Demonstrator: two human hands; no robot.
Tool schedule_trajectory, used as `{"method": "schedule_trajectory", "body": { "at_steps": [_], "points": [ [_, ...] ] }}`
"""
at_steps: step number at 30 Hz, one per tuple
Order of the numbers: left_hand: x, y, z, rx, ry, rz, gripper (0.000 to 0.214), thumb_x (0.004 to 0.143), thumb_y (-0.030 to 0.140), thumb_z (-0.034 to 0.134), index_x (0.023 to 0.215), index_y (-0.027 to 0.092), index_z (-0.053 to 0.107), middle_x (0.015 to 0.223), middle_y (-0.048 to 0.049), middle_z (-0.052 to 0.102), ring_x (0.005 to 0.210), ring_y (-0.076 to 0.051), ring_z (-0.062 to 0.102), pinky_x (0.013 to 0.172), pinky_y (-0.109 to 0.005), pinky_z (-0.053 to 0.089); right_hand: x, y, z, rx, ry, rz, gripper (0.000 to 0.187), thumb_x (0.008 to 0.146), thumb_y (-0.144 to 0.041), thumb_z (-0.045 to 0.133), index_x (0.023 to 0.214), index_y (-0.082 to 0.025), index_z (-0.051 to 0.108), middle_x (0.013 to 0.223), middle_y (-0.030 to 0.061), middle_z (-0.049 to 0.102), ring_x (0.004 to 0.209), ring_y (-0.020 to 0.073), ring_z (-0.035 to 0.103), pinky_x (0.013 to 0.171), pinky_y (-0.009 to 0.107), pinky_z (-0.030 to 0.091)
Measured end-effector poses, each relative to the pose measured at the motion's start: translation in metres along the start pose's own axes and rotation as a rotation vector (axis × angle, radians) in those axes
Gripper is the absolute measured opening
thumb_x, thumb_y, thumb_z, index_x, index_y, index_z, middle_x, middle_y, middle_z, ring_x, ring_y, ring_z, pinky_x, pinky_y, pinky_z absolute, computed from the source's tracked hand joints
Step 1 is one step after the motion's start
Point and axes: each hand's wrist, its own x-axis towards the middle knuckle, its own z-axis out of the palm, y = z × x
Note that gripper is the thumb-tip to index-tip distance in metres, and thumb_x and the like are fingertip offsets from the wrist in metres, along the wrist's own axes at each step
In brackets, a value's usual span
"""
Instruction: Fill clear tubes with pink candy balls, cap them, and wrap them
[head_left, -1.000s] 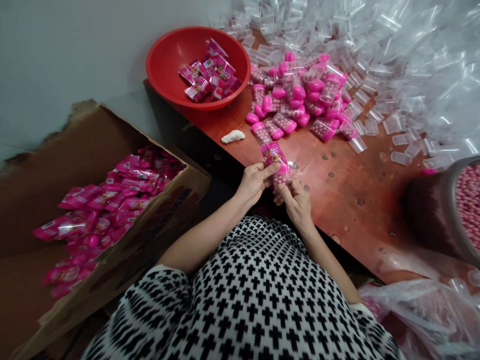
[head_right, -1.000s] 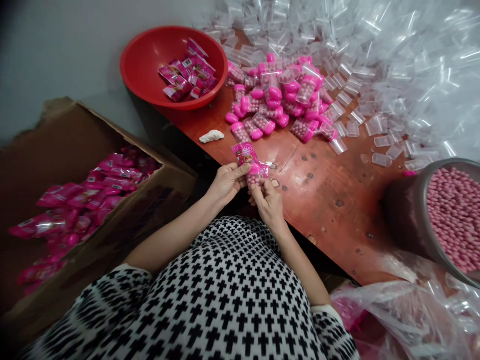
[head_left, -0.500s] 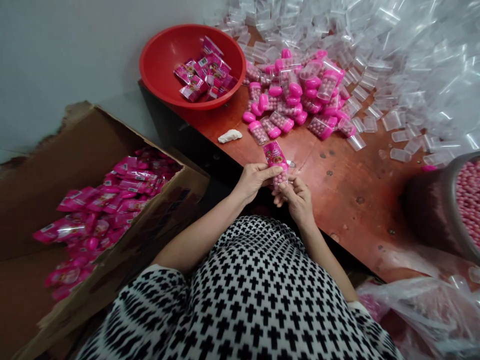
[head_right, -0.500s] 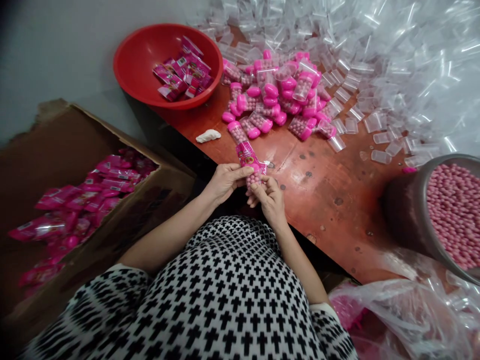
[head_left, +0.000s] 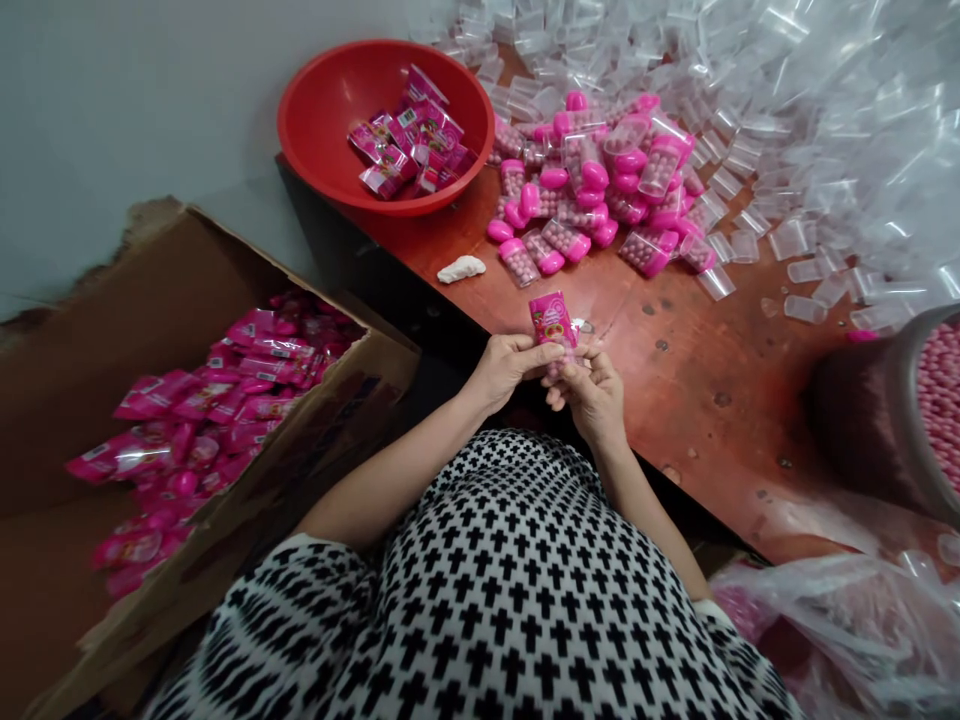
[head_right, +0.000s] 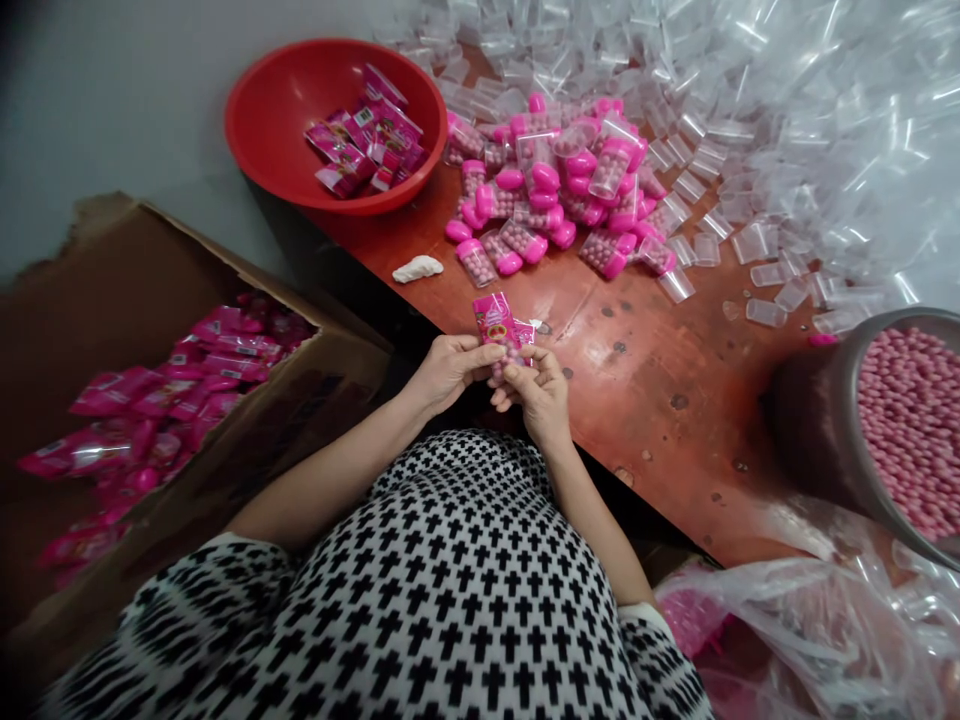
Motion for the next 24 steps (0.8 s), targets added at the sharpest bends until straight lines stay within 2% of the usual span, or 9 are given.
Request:
{"method": "schedule_trajectory", "body": {
  "at_steps": [4,9,11,13,15,18,20,21,24],
  "points": [
    [-0.004,-0.001,-0.001,-0.101,0.094,0.005,0.035,0.054,0.035,0.090,0.062,0.009,0.069,0.065,-0.0048,0.069,0.060,-0.012,0.064,0.064,-0.026,0.054,0.001,0.000,-0.003,-0.016,-0.065,-0.030,0.047,0.071,-0.045,0.080,0.101,-0.024,0.050,0.072,-0.0035,0.074,0.056,0.0131,0.070,0.049,0.021,0.057],
    [-0.011,-0.011,0.004,-0.033,-0.003,-0.016,0.036,0.059,0.037,0.088,0.059,0.008,0.067,0.053,-0.0022,0.062,0.049,-0.010,0.057,0.053,-0.025,0.049,0.005,0.000,0.001,-0.029,-0.036,-0.078,0.040,0.073,-0.042,0.080,0.095,-0.024,0.052,0.058,-0.0075,0.068,0.049,0.0124,0.067,0.043,0.019,0.053],
    [-0.017,-0.008,0.004,-0.052,0.019,0.000,0.036,0.059,0.037,0.089,0.059,0.009,0.066,0.054,-0.0031,0.063,0.049,-0.011,0.058,0.052,-0.025,0.049,0.008,-0.001,0.007,-0.026,-0.043,-0.071,0.040,0.072,-0.041,0.081,0.093,-0.023,0.052,0.059,-0.0072,0.069,0.047,0.0120,0.066,0.043,0.019,0.053],
    [-0.025,0.004,-0.004,-0.115,0.107,0.092,0.036,0.058,0.038,0.089,0.066,0.010,0.068,0.066,-0.0061,0.070,0.058,-0.015,0.066,0.060,-0.028,0.054,0.010,-0.003,0.013,-0.031,-0.065,-0.056,0.040,0.071,-0.042,0.081,0.092,-0.023,0.053,0.064,-0.0051,0.072,0.049,0.0121,0.067,0.044,0.020,0.054],
    [-0.035,0.022,-0.019,-0.206,0.249,0.276,0.043,0.061,0.051,0.085,0.079,0.014,0.071,0.082,-0.0074,0.076,0.074,-0.019,0.072,0.073,-0.031,0.058,0.011,-0.006,0.014,-0.043,-0.074,-0.048,0.039,0.072,-0.043,0.080,0.092,-0.022,0.053,0.069,-0.0028,0.075,0.051,0.0123,0.068,0.046,0.020,0.055],
    [-0.042,0.043,-0.047,-0.261,0.476,0.543,0.065,0.073,0.077,0.059,0.100,0.019,0.071,0.095,-0.0073,0.077,0.088,-0.020,0.073,0.085,-0.034,0.058,0.011,-0.013,0.005,-0.085,-0.027,-0.068,0.036,0.075,-0.045,0.077,0.089,-0.021,0.055,0.069,-0.0018,0.074,0.050,0.0118,0.068,0.044,0.019,0.052],
    [-0.038,0.042,-0.057,-0.142,0.545,0.591,0.069,0.079,0.078,0.050,0.111,0.019,0.068,0.101,-0.0086,0.077,0.094,-0.021,0.073,0.090,-0.037,0.057,0.012,-0.017,-0.005,-0.120,0.032,-0.088,0.035,0.075,-0.047,0.077,0.086,-0.020,0.057,0.066,-0.0019,0.073,0.047,0.0110,0.066,0.042,0.018,0.050],
    [-0.032,0.036,-0.058,0.004,0.523,0.590,0.066,0.081,0.074,0.053,0.115,0.019,0.067,0.106,-0.0094,0.076,0.099,-0.022,0.072,0.094,-0.040,0.056,0.012,-0.019,-0.009,-0.135,0.065,-0.098,0.035,0.075,-0.047,0.076,0.085,-0.020,0.057,0.064,-0.0020,0.072,0.046,0.0106,0.065,0.041,0.018,0.049],
    [-0.009,0.006,-0.044,0.691,0.287,0.644,0.051,0.083,0.055,0.068,0.119,0.020,0.068,0.127,-0.0115,0.068,0.122,-0.027,0.061,0.110,-0.048,0.043,0.010,-0.021,-0.020,-0.174,0.146,-0.123,0.033,0.077,-0.047,0.075,0.083,-0.020,0.058,0.063,-0.0024,0.071,0.045,0.0093,0.063,0.041,0.017,0.048]
  ]
}}
